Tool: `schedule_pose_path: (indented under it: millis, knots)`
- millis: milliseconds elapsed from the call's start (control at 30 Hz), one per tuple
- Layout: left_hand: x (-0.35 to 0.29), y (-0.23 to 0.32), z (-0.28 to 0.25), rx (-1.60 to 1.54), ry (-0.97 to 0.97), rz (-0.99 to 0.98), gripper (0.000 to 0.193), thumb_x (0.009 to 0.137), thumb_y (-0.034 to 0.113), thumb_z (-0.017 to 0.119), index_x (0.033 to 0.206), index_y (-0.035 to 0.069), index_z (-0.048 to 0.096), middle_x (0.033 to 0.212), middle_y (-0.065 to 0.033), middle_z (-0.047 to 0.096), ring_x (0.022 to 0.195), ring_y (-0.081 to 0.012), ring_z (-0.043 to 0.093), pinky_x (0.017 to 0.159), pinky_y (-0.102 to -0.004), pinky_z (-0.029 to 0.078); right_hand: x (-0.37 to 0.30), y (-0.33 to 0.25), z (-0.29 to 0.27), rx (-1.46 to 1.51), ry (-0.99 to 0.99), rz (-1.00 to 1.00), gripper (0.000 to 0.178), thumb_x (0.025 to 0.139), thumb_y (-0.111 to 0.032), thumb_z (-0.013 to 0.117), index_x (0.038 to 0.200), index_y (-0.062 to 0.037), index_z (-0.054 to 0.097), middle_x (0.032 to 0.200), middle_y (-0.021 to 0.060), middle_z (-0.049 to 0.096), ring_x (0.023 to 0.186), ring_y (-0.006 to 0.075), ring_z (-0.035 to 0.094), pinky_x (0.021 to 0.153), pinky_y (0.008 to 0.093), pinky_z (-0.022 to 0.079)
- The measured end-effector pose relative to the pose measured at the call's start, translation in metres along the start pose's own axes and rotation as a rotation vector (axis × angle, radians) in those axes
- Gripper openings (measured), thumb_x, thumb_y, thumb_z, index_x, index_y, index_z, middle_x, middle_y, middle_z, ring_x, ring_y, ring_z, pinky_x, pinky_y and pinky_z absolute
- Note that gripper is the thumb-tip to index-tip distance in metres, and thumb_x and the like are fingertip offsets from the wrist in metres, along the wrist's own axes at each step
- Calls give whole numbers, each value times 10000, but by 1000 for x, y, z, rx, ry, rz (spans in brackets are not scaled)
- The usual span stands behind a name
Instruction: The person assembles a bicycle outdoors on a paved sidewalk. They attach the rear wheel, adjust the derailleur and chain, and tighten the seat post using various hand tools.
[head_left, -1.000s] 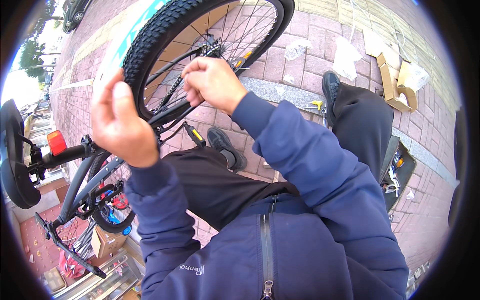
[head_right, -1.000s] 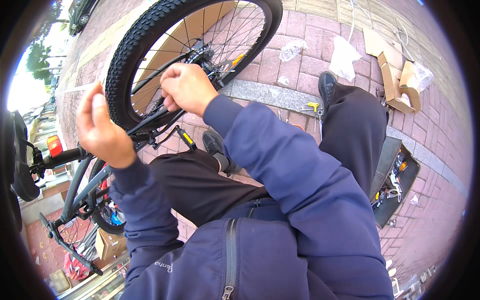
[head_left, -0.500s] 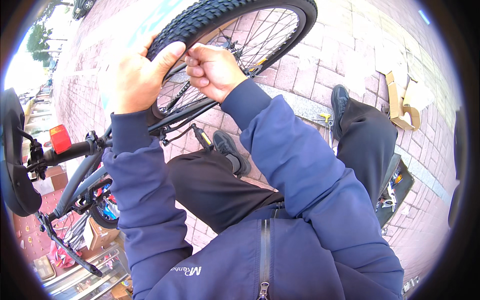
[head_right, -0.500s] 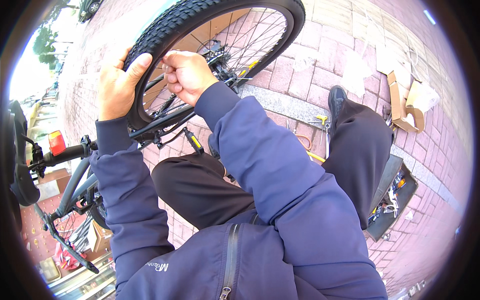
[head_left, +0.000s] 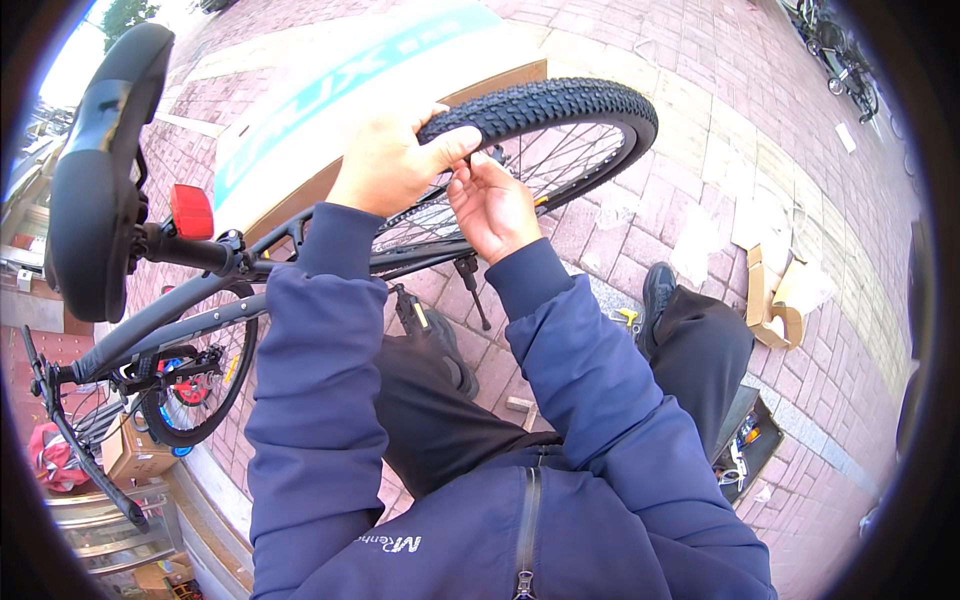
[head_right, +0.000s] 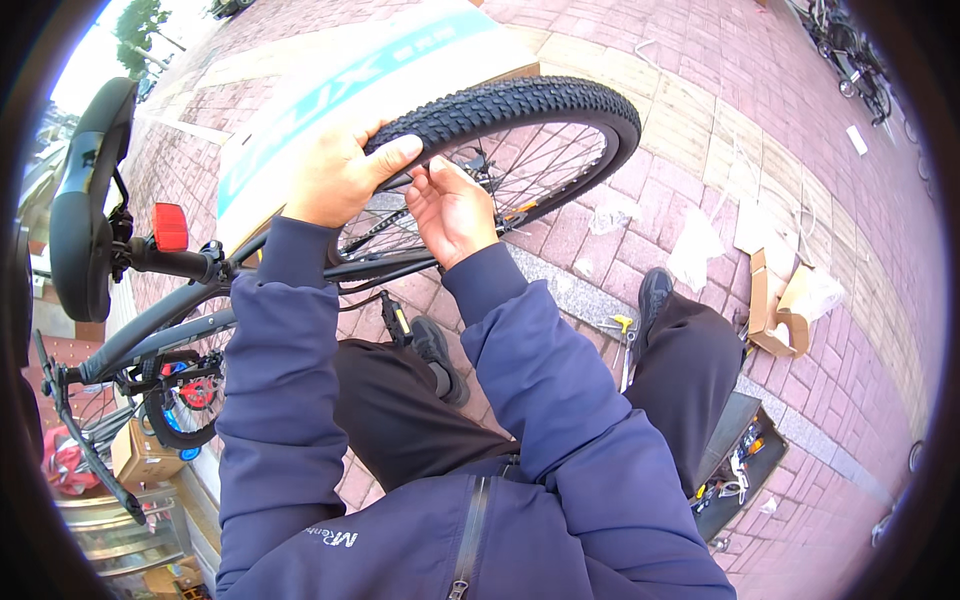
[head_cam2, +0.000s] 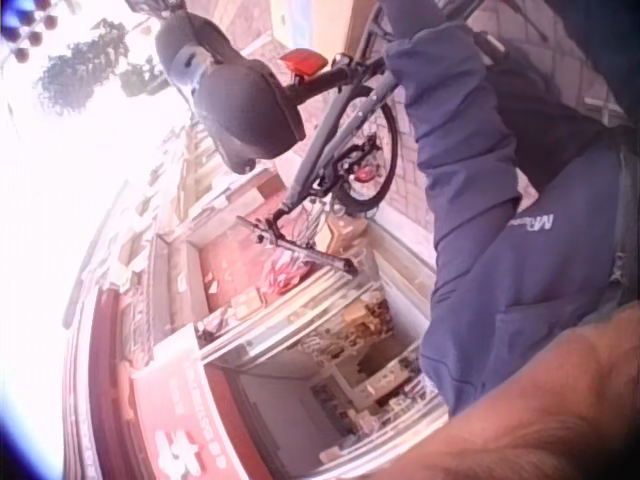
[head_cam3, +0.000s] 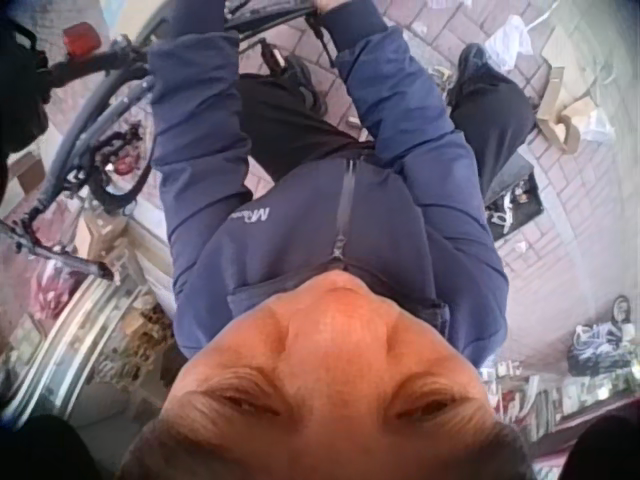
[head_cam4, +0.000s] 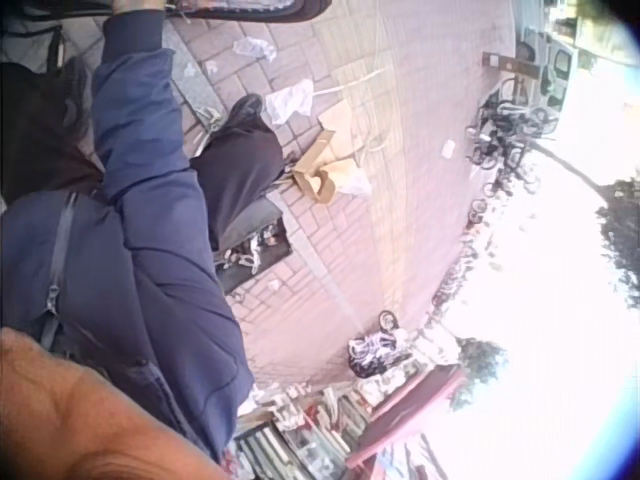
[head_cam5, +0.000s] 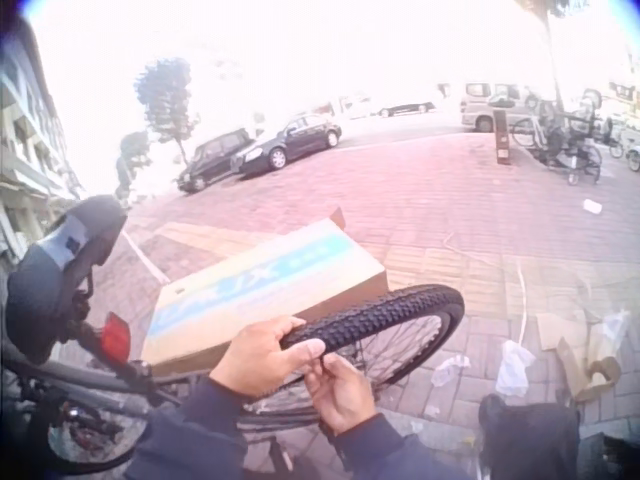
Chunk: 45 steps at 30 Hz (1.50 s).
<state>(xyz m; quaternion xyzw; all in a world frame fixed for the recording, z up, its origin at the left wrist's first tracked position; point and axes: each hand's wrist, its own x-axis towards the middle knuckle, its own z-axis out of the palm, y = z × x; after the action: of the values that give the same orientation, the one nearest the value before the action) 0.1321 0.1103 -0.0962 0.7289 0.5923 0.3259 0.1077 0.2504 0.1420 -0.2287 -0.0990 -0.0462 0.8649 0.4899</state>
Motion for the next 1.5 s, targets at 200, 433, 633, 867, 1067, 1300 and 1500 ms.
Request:
schedule_pose_path:
  millis: [200,433,633,867,1067,1300,1500]
  knots:
    - [0,-4,1,-61,-58,-151,454,878,494,740,1079,88,768,882,-114,762,851,-287,733,778,-381,555,-3,2,5,-74,46,32,143,1091,-202,495,1058,-94,583,912,2,628,731,101,562,663,257,503]
    - [-3,-3,1,49,-39,-159,593,862,578,716,1156,63,741,1043,-173,758,999,-337,723,877,-418,550,-5,5,8,-118,24,29,152,1095,-230,489,1074,-100,564,908,-17,543,730,95,491,585,236,404]
    - [-4,2,-1,1,-58,-179,520,884,506,716,1161,66,728,830,-77,773,811,-209,761,824,-340,558,-4,6,-3,-28,-130,74,197,1082,-295,519,1201,-144,562,978,-53,577,764,109,508,581,240,408]
    - [-4,5,-1,18,-52,-165,478,891,476,711,1129,63,735,792,-65,761,699,-180,747,749,-324,555,2,9,-5,-184,-184,52,228,1093,-352,493,1194,-168,582,983,-70,601,767,104,585,579,251,430]
    - [-4,2,-1,7,-38,-130,483,887,480,722,1118,56,729,859,-99,759,725,-209,745,736,-346,553,2,10,-2,-73,-182,35,255,1101,-357,473,1209,-152,580,1002,-33,613,739,111,577,578,268,443]
    - [-4,1,0,24,-21,-110,466,887,472,725,1115,66,728,859,-96,757,753,-224,740,734,-356,550,4,8,-2,-89,-174,74,227,1101,-315,452,1211,-155,569,1008,-23,612,765,116,574,619,291,461]
    - [-4,0,0,16,-33,-147,469,881,486,720,1115,80,733,873,-105,751,819,-272,730,742,-377,547,5,10,-7,-66,-223,74,234,1097,-332,473,1210,-155,575,1015,-21,622,759,116,578,639,292,477]
